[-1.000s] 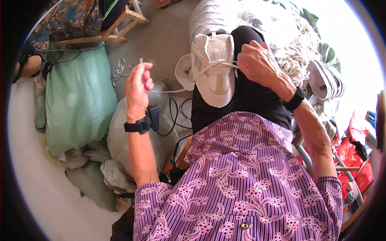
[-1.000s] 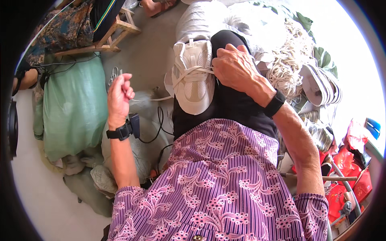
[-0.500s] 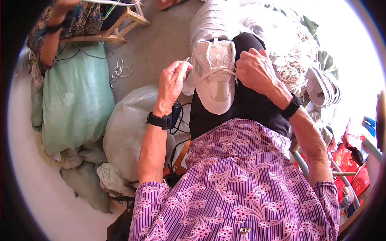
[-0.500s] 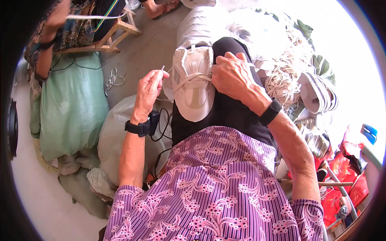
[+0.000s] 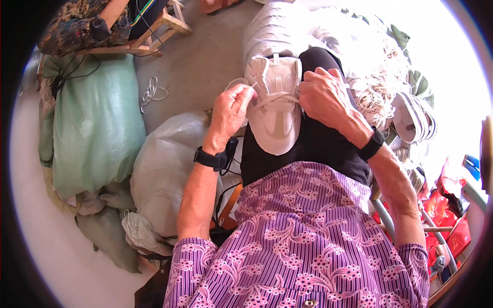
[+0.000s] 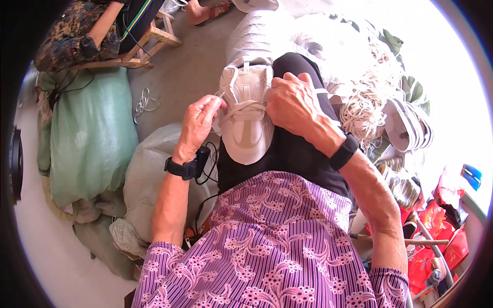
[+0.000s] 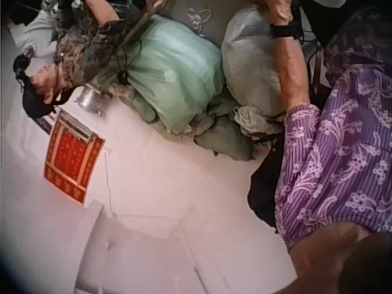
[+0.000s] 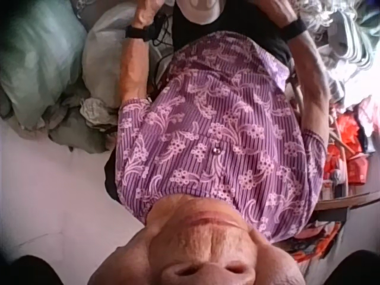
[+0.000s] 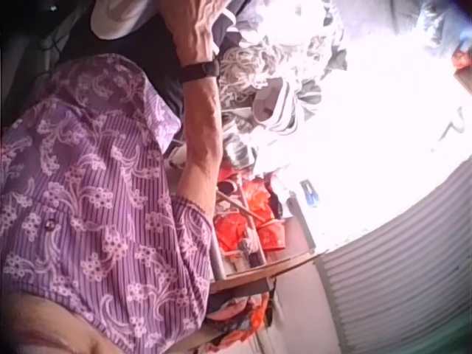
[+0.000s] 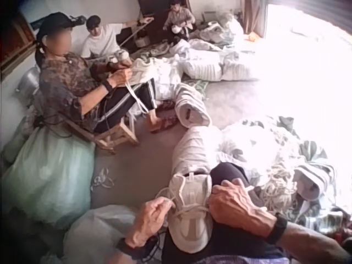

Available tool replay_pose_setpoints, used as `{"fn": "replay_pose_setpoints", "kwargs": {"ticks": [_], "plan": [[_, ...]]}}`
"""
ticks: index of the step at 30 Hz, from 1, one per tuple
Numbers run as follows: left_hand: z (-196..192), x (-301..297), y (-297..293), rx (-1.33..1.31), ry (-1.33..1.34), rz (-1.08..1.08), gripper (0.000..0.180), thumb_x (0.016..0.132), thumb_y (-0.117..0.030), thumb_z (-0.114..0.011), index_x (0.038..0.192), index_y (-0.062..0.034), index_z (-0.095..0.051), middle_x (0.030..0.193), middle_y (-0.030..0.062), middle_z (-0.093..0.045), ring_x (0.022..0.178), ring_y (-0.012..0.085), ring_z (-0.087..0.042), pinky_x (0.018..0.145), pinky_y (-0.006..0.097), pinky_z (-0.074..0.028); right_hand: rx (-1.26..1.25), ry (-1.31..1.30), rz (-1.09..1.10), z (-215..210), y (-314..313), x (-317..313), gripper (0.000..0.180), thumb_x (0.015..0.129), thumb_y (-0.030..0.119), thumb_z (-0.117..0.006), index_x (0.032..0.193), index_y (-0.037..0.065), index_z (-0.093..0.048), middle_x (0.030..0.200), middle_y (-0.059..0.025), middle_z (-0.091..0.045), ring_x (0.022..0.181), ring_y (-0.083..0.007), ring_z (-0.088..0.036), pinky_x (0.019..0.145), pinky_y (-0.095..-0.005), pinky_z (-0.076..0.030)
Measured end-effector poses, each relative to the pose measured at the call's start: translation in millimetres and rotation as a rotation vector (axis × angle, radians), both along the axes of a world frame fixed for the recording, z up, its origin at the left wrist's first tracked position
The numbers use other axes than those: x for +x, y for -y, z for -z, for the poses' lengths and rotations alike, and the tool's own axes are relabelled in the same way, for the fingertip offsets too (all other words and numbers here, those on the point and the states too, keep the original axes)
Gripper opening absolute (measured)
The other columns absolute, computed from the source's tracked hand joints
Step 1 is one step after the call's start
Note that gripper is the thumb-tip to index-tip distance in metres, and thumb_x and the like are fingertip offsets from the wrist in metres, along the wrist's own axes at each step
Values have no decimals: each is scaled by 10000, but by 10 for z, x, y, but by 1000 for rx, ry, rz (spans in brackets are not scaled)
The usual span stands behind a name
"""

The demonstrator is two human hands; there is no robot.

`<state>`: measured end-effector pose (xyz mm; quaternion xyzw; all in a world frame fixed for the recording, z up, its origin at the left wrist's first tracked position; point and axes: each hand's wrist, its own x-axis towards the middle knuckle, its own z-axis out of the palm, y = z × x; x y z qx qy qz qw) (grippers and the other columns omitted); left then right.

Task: Lacing a pair of white athletic shoes in a factory setting.

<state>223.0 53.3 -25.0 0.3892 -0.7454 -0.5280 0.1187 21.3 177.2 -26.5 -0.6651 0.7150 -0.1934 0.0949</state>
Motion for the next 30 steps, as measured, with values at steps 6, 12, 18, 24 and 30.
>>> {"fn": "replay_pose_setpoints", "kwargs": {"ticks": [6, 12, 18, 24, 30], "plan": [[-17, -28, -18, 20, 59, 19, 325, 900, -284, -503, 733, -24, -602, 598, -26, -461, 582, 63, -411, 543, 230, -361, 112, 15, -24, 9, 28, 11, 131, 667, 200, -578, 578, 105, -592, 704, -40, -547, 758, -219, -501, 726, -387, -327], [-52, -68, -19, 23, 101, 65, 338, 880, -296, -503, 717, -15, -597, 581, 1, -473, 573, 82, -425, 548, 243, -372, 60, 52, -21, 25, 44, -32, 145, 669, 191, -562, 556, 99, -564, 693, -41, -546, 736, -226, -504, 692, -392, -337], [6, -133, 30, -59, 50, 122, 325, 868, -267, -505, 694, -2, -575, 575, 44, -506, 565, 128, -448, 553, 273, -390, 29, 43, -55, 39, 20, -53, 134, 678, 164, -557, 558, 105, -551, 691, -33, -526, 746, -216, -496, 700, -386, -331], [93, -252, 20, -377, 159, 147, 249, 833, -185, -528, 663, -2, -536, 610, 150, -534, 540, 248, -514, 546, 340, -425, 19, 16, -38, 65, 54, 8, 106, 681, 166, -581, 587, 120, -566, 723, -20, -534, 750, -204, -495, 697, -374, -326], [63, -224, 58, -548, 156, 271, 208, 793, -138, -531, 616, -31, -549, 663, 193, -582, 613, 359, -570, 555, 434, -446, 87, -13, -76, 26, 42, -34, 102, 694, 160, -573, 599, 122, -569, 709, -22, -533, 750, -207, -497, 690, -374, -328]]}}
